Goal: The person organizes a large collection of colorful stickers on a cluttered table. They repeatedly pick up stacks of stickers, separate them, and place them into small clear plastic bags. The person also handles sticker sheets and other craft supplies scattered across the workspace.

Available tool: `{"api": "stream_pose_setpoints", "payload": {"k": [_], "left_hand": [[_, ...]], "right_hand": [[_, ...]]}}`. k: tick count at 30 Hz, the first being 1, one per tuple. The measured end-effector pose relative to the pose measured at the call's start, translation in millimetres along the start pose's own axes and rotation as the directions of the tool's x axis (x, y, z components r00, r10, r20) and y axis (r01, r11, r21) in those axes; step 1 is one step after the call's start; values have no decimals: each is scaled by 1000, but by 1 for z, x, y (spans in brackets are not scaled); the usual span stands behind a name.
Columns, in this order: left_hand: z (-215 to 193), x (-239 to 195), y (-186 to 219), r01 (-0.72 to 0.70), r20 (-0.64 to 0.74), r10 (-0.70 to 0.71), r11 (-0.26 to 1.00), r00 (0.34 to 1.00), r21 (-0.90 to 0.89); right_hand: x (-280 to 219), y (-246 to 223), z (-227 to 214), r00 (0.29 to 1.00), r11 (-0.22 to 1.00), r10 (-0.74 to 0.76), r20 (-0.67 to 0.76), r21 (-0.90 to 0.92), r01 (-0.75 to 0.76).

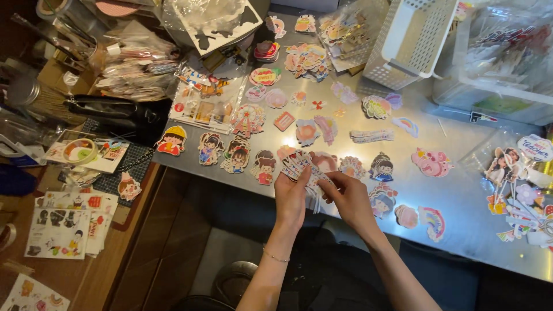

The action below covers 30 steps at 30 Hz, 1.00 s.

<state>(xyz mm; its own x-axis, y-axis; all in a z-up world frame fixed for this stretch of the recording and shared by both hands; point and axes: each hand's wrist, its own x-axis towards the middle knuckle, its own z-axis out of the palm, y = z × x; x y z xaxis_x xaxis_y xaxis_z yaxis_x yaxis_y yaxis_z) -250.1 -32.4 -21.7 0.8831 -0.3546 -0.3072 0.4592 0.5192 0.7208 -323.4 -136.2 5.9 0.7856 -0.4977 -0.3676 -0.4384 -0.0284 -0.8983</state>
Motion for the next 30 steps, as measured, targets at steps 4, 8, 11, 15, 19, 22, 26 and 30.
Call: {"api": "stream_pose_setpoints", "payload": {"k": [4, 8, 11, 15, 19, 22, 26, 30], "left_hand": [[-19, -5, 13, 146, 67, -136, 974, 988, -174], [-63, 3, -25, 177, 76, -168, 975, 983, -131], [-28, -20, 22, 176, 86, -179, 984, 980, 43], [-32, -19, 5, 98, 55, -110, 978, 992, 184], [-42, -10, -27, 30, 44, -45, 958, 998, 284], [-13, -25, -10, 95, 39, -106, 973, 994, 211], [-33, -14, -48, 167, 46, -172, 982, 984, 92], [-45, 6, -58, 203, 22, -202, 973, 979, -112]], "right_hand": [[-2, 17, 21, 999, 990, 32, -14, 141, -30], [-13, 32, 30, 989, 948, 138, -47, 297, -118], [-17, 44, 32, 983, 933, 181, -43, 324, -157], [-27, 40, 30, 984, 965, 156, -86, 228, -133], [-34, 35, 27, 980, 980, 113, -164, 181, -83], [-33, 50, 21, 971, 979, 81, -223, 199, -36], [-35, 64, 6, 952, 940, 122, -282, 341, -20], [-31, 91, -59, 894, 911, 96, -438, 401, 98]]}}
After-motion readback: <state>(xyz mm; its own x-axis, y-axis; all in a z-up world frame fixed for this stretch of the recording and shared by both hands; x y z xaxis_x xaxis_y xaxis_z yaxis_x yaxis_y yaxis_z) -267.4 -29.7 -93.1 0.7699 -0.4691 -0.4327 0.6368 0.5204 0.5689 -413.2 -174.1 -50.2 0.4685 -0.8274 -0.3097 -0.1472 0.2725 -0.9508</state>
